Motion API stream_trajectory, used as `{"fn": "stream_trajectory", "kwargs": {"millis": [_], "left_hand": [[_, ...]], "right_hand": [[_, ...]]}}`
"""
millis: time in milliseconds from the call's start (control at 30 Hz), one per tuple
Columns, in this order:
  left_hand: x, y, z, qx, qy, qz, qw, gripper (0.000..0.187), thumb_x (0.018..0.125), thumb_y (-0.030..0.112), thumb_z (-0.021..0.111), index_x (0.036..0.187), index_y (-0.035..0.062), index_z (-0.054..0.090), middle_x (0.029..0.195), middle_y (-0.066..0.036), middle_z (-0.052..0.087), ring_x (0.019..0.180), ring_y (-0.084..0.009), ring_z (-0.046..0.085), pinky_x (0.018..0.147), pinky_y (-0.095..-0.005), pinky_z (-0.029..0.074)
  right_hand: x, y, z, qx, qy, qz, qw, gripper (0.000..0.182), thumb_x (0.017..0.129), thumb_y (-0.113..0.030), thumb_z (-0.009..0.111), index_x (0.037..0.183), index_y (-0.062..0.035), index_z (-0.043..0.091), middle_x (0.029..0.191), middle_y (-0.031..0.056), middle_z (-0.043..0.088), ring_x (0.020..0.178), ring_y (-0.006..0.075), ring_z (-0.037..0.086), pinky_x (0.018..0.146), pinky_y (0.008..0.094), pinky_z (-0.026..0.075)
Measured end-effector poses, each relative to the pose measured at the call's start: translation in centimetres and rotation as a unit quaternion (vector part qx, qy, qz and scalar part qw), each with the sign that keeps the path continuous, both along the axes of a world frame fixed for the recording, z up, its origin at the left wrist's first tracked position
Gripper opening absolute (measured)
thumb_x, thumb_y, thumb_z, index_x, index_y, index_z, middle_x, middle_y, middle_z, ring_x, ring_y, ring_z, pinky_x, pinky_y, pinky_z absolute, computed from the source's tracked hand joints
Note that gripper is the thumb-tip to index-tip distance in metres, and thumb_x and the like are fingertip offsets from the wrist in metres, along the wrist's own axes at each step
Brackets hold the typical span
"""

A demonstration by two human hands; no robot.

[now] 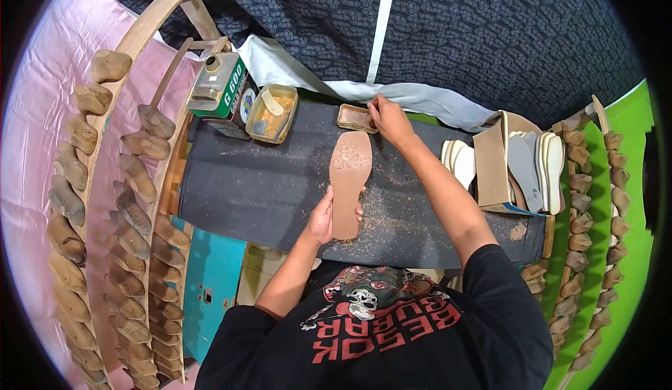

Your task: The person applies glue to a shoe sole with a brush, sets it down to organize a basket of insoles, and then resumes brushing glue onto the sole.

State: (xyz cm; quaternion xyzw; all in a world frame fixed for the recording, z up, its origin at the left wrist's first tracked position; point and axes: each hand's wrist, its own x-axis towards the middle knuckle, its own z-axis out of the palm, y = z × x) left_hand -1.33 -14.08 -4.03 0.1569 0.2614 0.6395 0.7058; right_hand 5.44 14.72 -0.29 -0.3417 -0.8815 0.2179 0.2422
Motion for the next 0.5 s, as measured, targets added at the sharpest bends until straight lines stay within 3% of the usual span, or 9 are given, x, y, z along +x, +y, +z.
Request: {"fn": "stream_trajectory", "kwargs": {"millis": [267, 400, 433, 500], "left_hand": [[0.2, -0.5, -0.3, -0.010, 0.003, 0.010, 1.000, 0.070, 0.108, 0.056, 0.021, 0.142, 0.0019, 0.048, 0.100, -0.013, 0.066, 0.090, -0.0203, 0.064, 0.086, -0.0359, 0.053], [0.4, 0.2, -0.6, 0.001, -0.012, 0.023, 1.000, 0.067, 0.108, 0.054, 0.022, 0.145, 0.0026, 0.045, 0.121, -0.013, 0.062, 0.095, -0.0227, 0.065, 0.088, -0.0391, 0.055], [0.3, 0.7, -0.4, 0.004, -0.010, 0.035, 0.999, 0.066, 0.108, 0.053, 0.023, 0.146, 0.0025, 0.044, 0.131, -0.014, 0.059, 0.097, -0.0246, 0.065, 0.089, -0.0412, 0.056], [-0.4, 1.6, -0.5, 0.023, 0.000, 0.015, 1.000, 0.065, 0.108, 0.052, 0.023, 0.146, 0.0026, 0.043, 0.134, -0.014, 0.058, 0.098, -0.0252, 0.065, 0.089, -0.0418, 0.056]], "right_hand": [[1.2, -0.1, 2.9, -0.014, 0.064, -0.066, 0.996, 0.029, 0.099, -0.023, 0.058, 0.096, 0.0053, 0.061, 0.088, 0.0288, 0.069, 0.085, 0.0477, 0.066, 0.076, 0.0528, 0.051], [3.6, -1.9, 5.9, -0.070, 0.129, -0.094, 0.985, 0.032, 0.100, -0.026, 0.059, 0.099, 0.0060, 0.061, 0.084, 0.0274, 0.068, 0.077, 0.0436, 0.068, 0.070, 0.0454, 0.052], [4.4, -1.8, 5.4, -0.045, 0.144, -0.079, 0.985, 0.030, 0.103, -0.027, 0.058, 0.102, 0.0028, 0.061, 0.072, 0.0113, 0.064, 0.063, 0.0149, 0.059, 0.059, 0.0329, 0.048], [6.0, -3.6, 6.8, -0.094, 0.180, -0.075, 0.976, 0.029, 0.104, -0.026, 0.057, 0.103, 0.0024, 0.060, 0.074, 0.0092, 0.064, 0.064, 0.0131, 0.059, 0.059, 0.0307, 0.048]]}}
